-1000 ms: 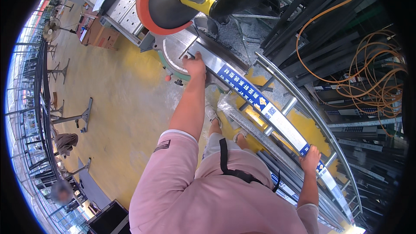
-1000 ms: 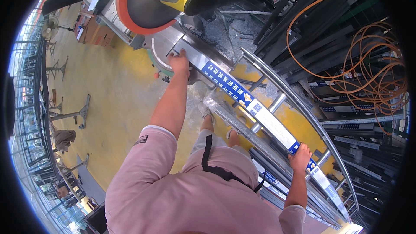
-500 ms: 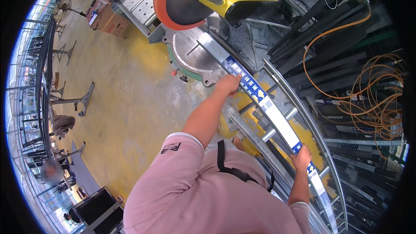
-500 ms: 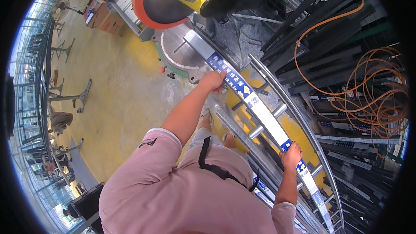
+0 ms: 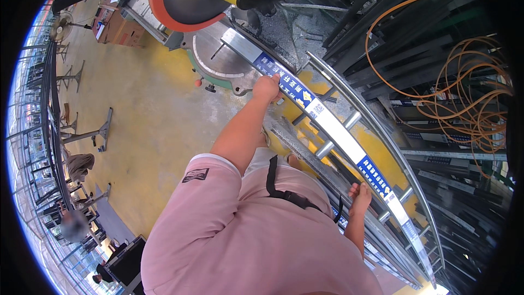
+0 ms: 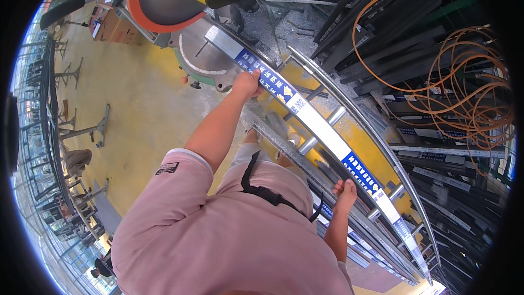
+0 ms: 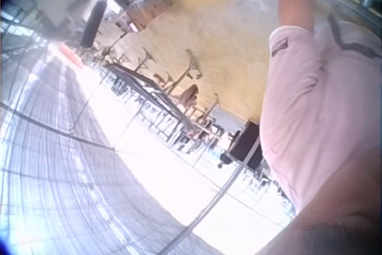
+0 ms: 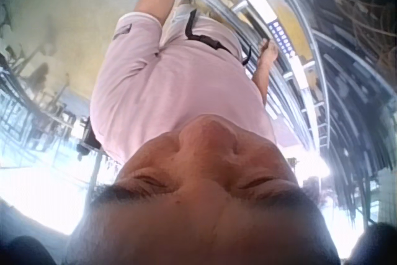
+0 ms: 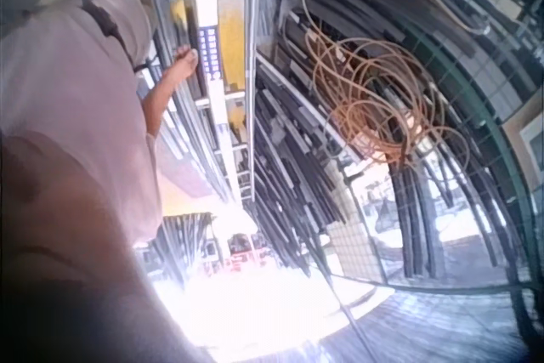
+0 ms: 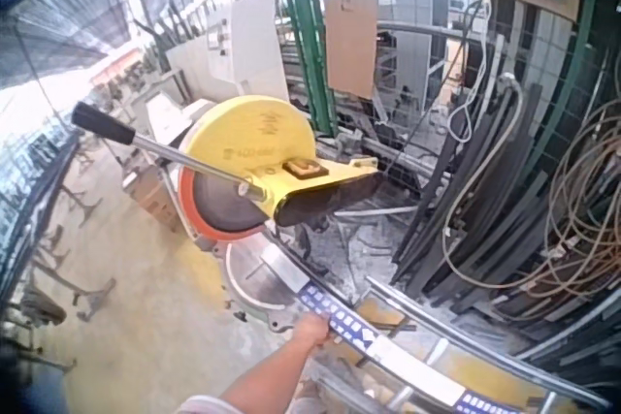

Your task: The person removes a metal profile from plastic wrapping on a storage rack and carries it to a cutting station. They place the profile onto a cutting machine and use a circular saw to cut a section of the metal.

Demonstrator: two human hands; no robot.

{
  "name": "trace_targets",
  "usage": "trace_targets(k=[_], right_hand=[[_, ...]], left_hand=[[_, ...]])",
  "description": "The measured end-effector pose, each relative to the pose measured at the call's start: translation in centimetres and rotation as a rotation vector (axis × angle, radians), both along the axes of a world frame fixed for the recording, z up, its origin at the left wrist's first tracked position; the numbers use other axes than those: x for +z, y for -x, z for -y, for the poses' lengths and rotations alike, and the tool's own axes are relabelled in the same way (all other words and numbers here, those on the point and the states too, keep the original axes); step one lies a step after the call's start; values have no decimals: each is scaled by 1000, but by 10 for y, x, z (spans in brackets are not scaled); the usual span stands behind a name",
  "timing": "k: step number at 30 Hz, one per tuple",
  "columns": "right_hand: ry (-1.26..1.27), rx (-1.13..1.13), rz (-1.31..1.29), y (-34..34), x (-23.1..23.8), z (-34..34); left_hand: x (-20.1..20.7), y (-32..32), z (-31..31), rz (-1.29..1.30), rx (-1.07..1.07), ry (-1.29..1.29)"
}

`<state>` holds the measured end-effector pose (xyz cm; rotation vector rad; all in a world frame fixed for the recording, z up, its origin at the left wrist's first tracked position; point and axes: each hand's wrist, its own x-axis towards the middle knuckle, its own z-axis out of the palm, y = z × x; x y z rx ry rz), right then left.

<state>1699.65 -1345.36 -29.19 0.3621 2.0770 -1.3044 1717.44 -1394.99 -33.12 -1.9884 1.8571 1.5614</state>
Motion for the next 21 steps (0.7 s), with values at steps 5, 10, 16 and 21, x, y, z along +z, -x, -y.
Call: trace_targets(k=[5,10,16,21], right_hand=[[346,-769,202,47,-34,-14],[363,-742,149,49,-35,-17],[407,-752,138,36,-23,-8],[261,-679,198,36,-38,-11]], left_hand=[[3,10,-8,-148,198,-112],[3,9,-12,-61,93,-4],[3,2,-4,-54,66,-48],[13,7,3,-51,133,-136]])
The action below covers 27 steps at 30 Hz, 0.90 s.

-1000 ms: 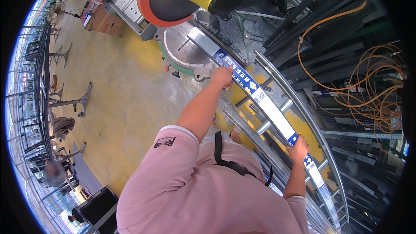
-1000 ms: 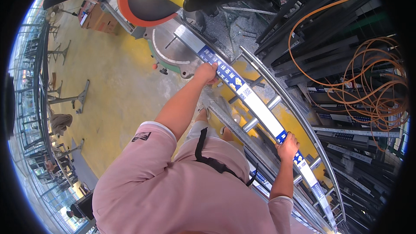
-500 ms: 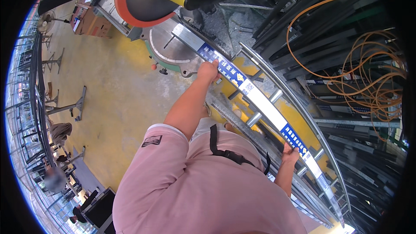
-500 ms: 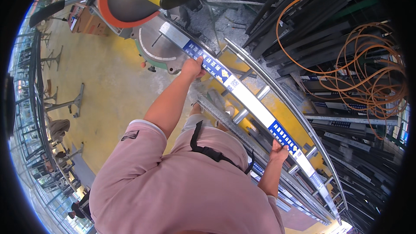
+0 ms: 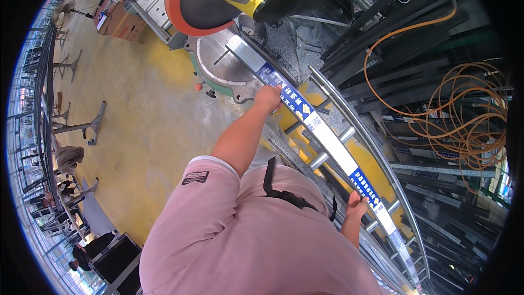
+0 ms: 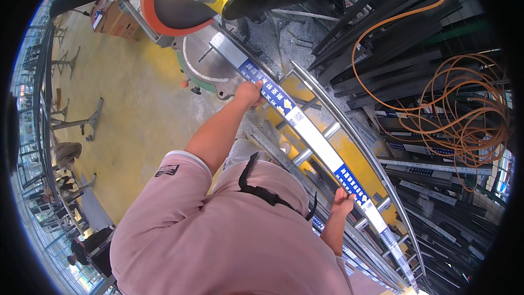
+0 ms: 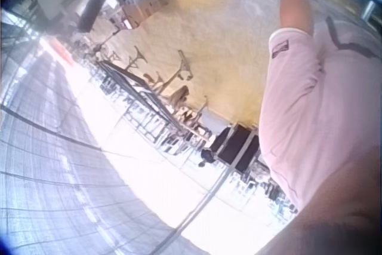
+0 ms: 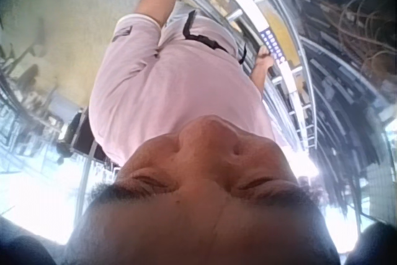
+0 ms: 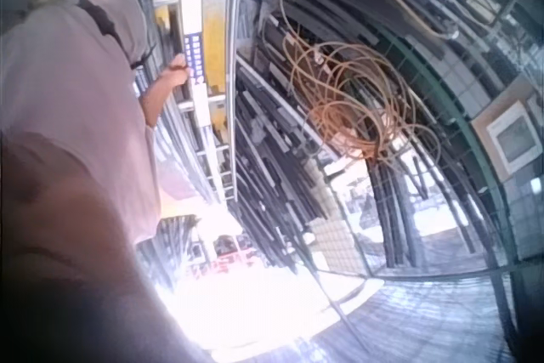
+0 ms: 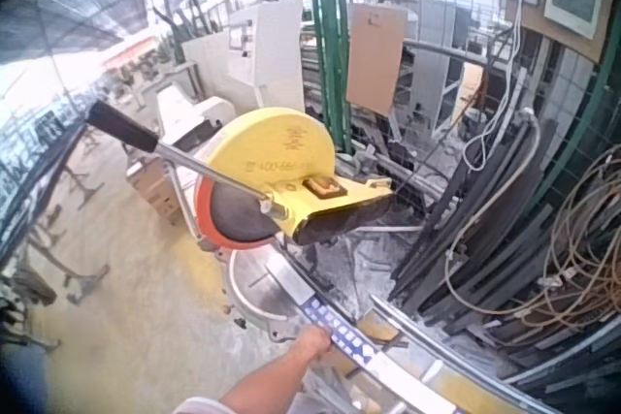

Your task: The person removes a metal profile from plastic wrapping on a storage rack and carries it to a cutting station. They place the profile onto a cutting machine and use a circular saw to cut a section of the metal.

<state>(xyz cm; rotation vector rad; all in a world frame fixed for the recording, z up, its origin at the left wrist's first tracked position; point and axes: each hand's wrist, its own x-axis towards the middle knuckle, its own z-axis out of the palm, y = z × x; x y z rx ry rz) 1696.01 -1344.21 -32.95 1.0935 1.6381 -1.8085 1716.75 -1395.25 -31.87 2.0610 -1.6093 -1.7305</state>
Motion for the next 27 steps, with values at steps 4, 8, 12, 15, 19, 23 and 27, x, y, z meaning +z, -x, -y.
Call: trace_targets(k=[4,8,12,15,19,23,27], right_hand=[[-84,32,102,3,-4,6],[-58,710,255,-46,95,160],[398,1272,-1066,-103,290,436],[798,1371,-1735,-163,409,585],[908,1978,-1564,-198,420,652],[921,2242,-1605,-266,380,631],[745,2527,-1449,-357,308,603]], left_hand=[[3,-5,3,-32,12,-41],[14,-8,11,131,-352,85],[23,-13,16,163,-448,79],[9,-21,6,55,-331,222],[10,-20,15,1,-378,129],[5,-26,15,-36,-409,78],[14,-34,19,-55,-473,31]])
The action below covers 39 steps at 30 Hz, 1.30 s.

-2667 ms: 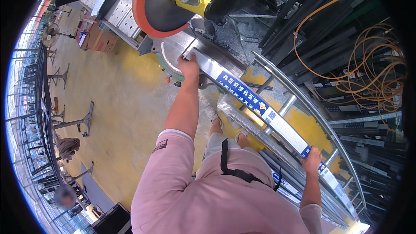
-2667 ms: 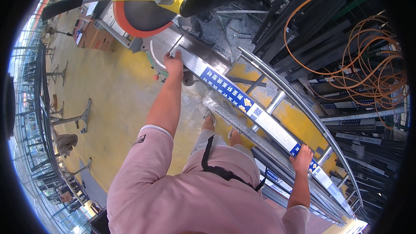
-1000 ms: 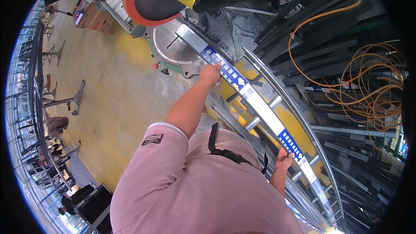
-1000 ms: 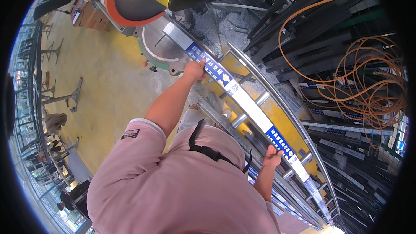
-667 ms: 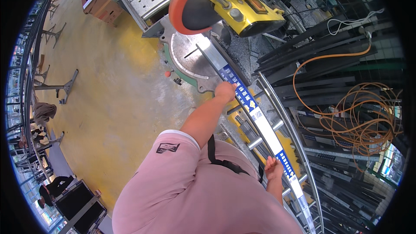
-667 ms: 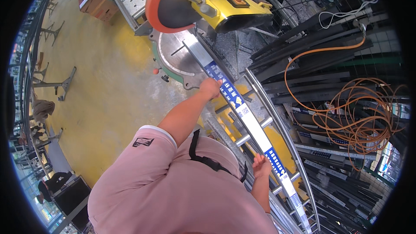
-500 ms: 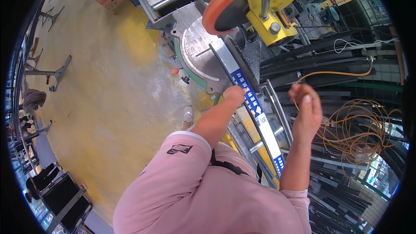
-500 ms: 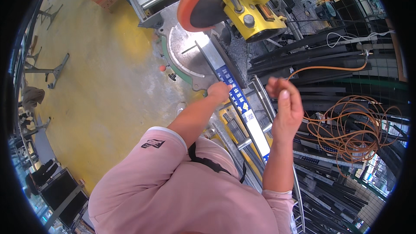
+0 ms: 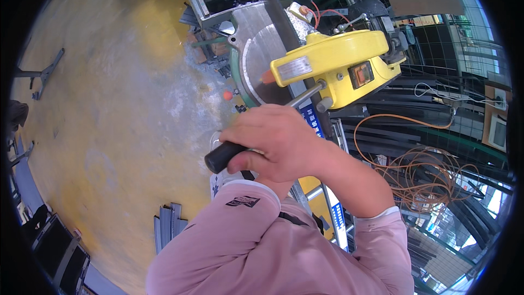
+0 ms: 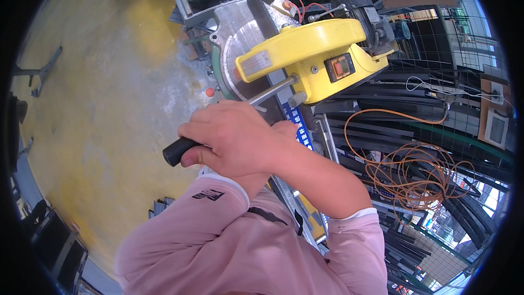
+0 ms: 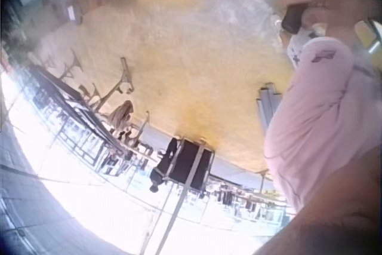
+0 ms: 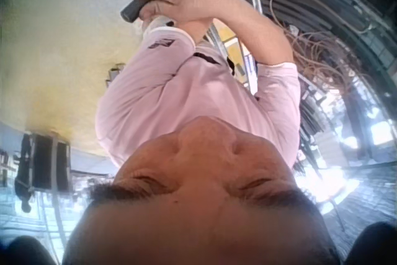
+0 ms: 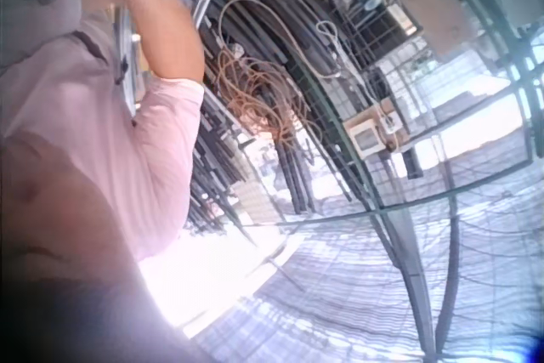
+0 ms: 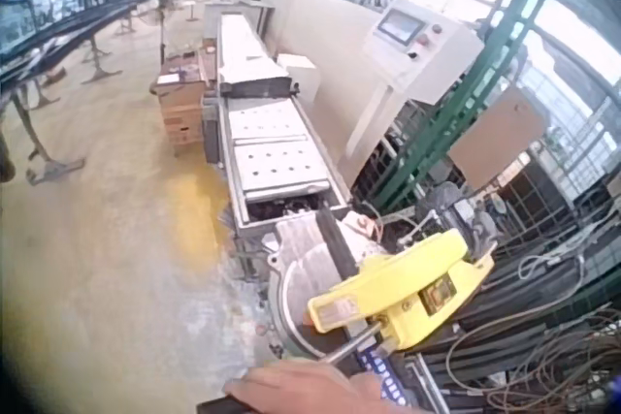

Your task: The person removes a metal profile from plastic wrapping on a storage rack and carries it to a cutting station. They place the profile onto a cutting machine and use a circular saw to cut a section of the metal.

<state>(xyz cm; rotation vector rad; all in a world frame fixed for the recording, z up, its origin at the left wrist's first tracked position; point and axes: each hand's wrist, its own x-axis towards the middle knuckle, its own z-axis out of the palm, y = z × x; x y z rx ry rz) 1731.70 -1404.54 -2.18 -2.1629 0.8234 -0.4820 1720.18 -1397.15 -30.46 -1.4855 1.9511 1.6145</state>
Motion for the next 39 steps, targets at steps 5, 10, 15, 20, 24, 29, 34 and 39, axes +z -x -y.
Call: trace_targets(k=[5,10,15,20,24,29,34,39], right_hand=[[-46,30,-188,-30,-63,-7],[-70,68,-294,-36,-84,-7],[-146,187,-502,-56,-114,-4],[-185,81,-520,-54,-121,-7],[-22,-63,-32,-10,1,-7],[92,-348,419,101,84,4],[322,-821,696,99,62,-17],[-556,-1458,-292,218,-121,-186]], left_hand=[[4,0,13,-13,-59,-34],[-3,9,15,-31,16,-52],[-18,20,10,28,182,-25],[-12,22,1,-11,111,-103],[-15,13,11,-7,81,-51],[-17,16,-3,-59,-24,143],[-36,-13,27,-282,20,-417],[-8,-87,108,-81,422,331]])
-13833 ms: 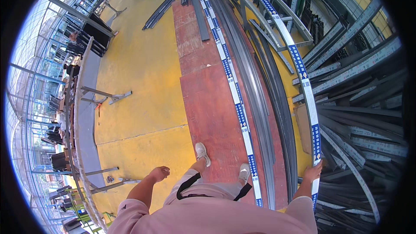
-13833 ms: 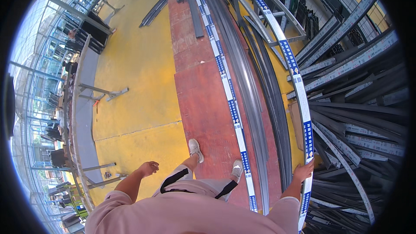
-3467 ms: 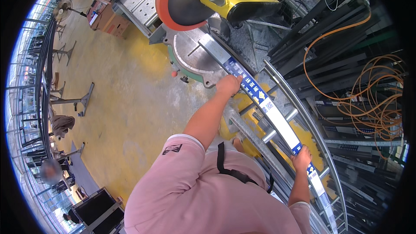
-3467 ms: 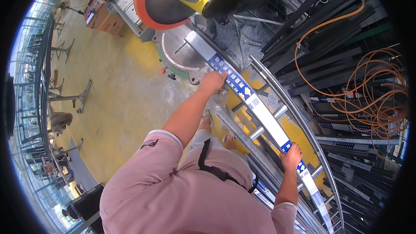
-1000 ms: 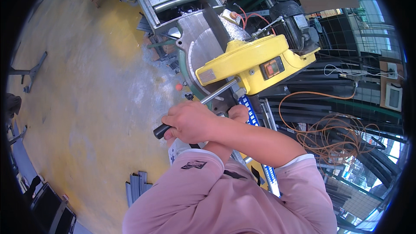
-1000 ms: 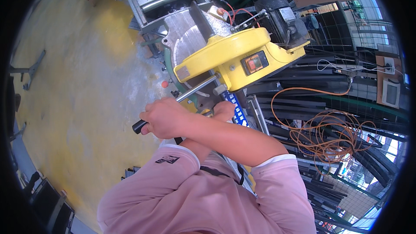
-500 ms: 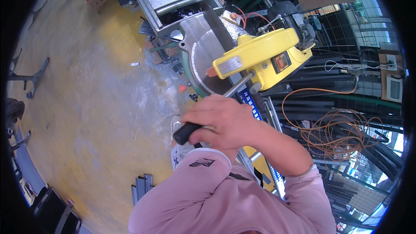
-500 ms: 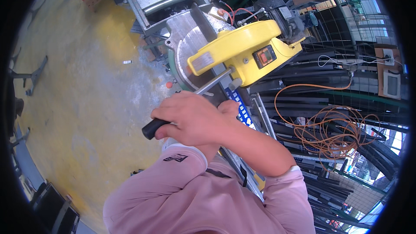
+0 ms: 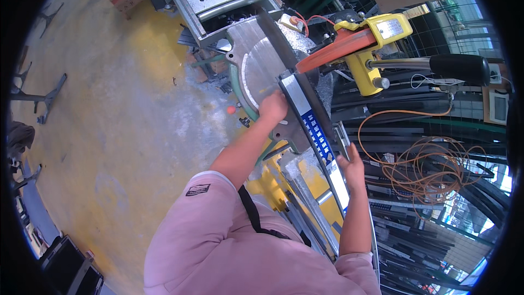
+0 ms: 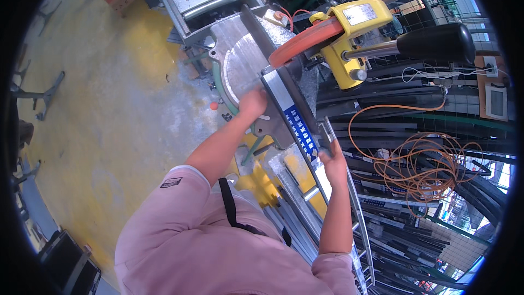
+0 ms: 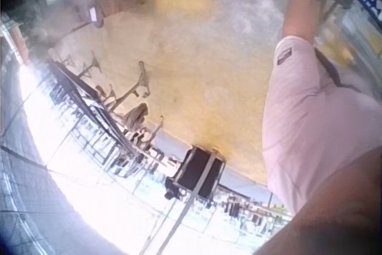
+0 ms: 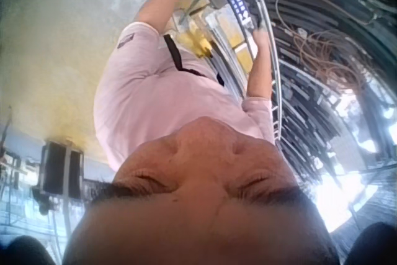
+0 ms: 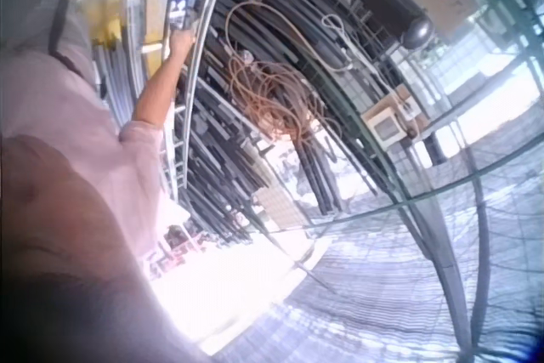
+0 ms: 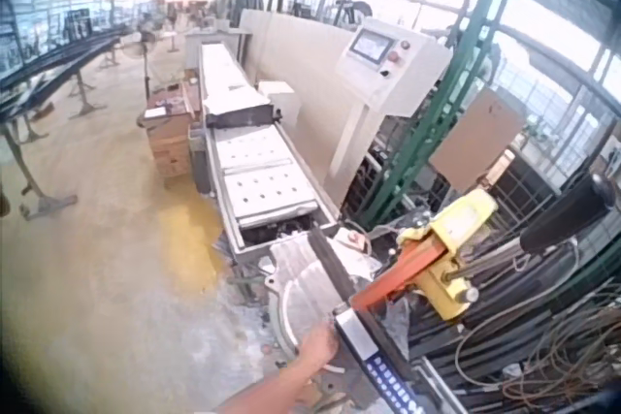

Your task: The person removes a metal profile from plastic wrapping on a storage rack and carries it to a cutting station. They place the profile onto a cutting machine and use a circular saw to cut a section of the metal.

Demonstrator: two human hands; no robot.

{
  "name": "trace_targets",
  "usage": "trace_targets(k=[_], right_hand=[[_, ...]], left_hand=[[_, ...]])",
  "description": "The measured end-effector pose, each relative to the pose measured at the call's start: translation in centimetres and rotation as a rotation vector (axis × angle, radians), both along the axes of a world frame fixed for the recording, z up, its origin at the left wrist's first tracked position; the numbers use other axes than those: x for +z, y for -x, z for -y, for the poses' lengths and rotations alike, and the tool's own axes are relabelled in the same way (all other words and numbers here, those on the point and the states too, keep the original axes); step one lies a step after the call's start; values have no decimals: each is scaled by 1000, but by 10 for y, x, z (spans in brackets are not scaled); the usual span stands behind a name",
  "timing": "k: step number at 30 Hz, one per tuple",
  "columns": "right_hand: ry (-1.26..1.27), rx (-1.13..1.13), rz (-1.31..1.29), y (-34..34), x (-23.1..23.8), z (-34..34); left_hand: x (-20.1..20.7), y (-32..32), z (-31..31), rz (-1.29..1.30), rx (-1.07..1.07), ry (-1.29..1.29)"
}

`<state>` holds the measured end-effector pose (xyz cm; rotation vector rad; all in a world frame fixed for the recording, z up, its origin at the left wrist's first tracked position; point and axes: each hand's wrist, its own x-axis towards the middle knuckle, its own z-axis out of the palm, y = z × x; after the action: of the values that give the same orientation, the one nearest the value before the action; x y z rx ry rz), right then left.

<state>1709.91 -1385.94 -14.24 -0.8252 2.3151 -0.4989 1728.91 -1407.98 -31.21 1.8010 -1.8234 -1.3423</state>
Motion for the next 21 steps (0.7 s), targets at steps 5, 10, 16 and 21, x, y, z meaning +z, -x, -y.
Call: trace_targets(k=[5,10,16,21], right_hand=[[-912,57,-314,100,-121,-182],[-647,156,-471,117,-155,-258],[-593,214,-518,60,-108,-256],[-633,197,-510,-7,-87,-224]], left_hand=[[10,-29,64,182,-393,620],[0,-58,77,148,-186,537],[19,-127,144,-18,202,653],[43,-159,266,116,-153,555]])
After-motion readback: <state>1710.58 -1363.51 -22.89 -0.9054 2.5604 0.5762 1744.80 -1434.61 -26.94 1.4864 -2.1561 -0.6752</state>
